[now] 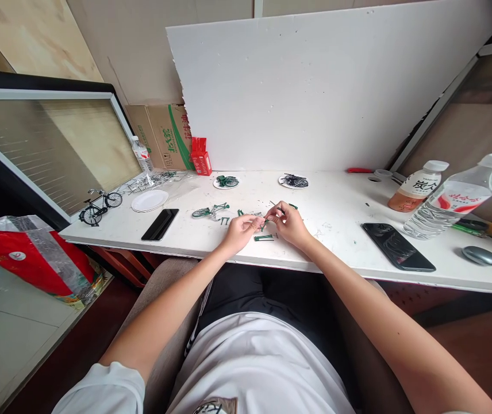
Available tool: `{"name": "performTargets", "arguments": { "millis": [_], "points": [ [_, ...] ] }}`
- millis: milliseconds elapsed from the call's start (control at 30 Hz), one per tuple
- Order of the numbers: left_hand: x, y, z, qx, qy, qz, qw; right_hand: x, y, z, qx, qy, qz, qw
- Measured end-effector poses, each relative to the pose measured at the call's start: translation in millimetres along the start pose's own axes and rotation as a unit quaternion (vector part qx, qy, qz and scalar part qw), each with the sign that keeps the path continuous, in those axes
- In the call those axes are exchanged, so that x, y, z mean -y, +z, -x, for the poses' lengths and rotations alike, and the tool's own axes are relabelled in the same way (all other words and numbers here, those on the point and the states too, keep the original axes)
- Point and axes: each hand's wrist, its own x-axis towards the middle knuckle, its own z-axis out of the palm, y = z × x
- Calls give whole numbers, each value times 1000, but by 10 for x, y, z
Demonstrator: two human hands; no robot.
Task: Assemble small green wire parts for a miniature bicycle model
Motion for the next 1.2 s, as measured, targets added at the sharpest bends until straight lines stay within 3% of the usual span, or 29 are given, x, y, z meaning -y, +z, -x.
{"name": "performTargets", "arguments": {
  "millis": [167, 400, 767, 967, 1200],
  "points": [
    [-57, -32, -18, -6, -53, 58, 997, 128, 18, 29, -7, -58, 37, 998],
    [5, -41, -40, 14, -66, 65, 996, 212, 143, 78, 12, -113, 86, 990],
    [-43, -47, -25, -59, -53, 67, 995, 119, -53, 16, 9, -102, 194, 976],
    [8, -64, -39, -113, -41, 53, 991, 15, 51, 26, -26, -138, 171, 975],
    [12, -62, -45, -127, -51, 80, 987, -48, 91, 37, -41, -158, 174, 971]
  ]
}}
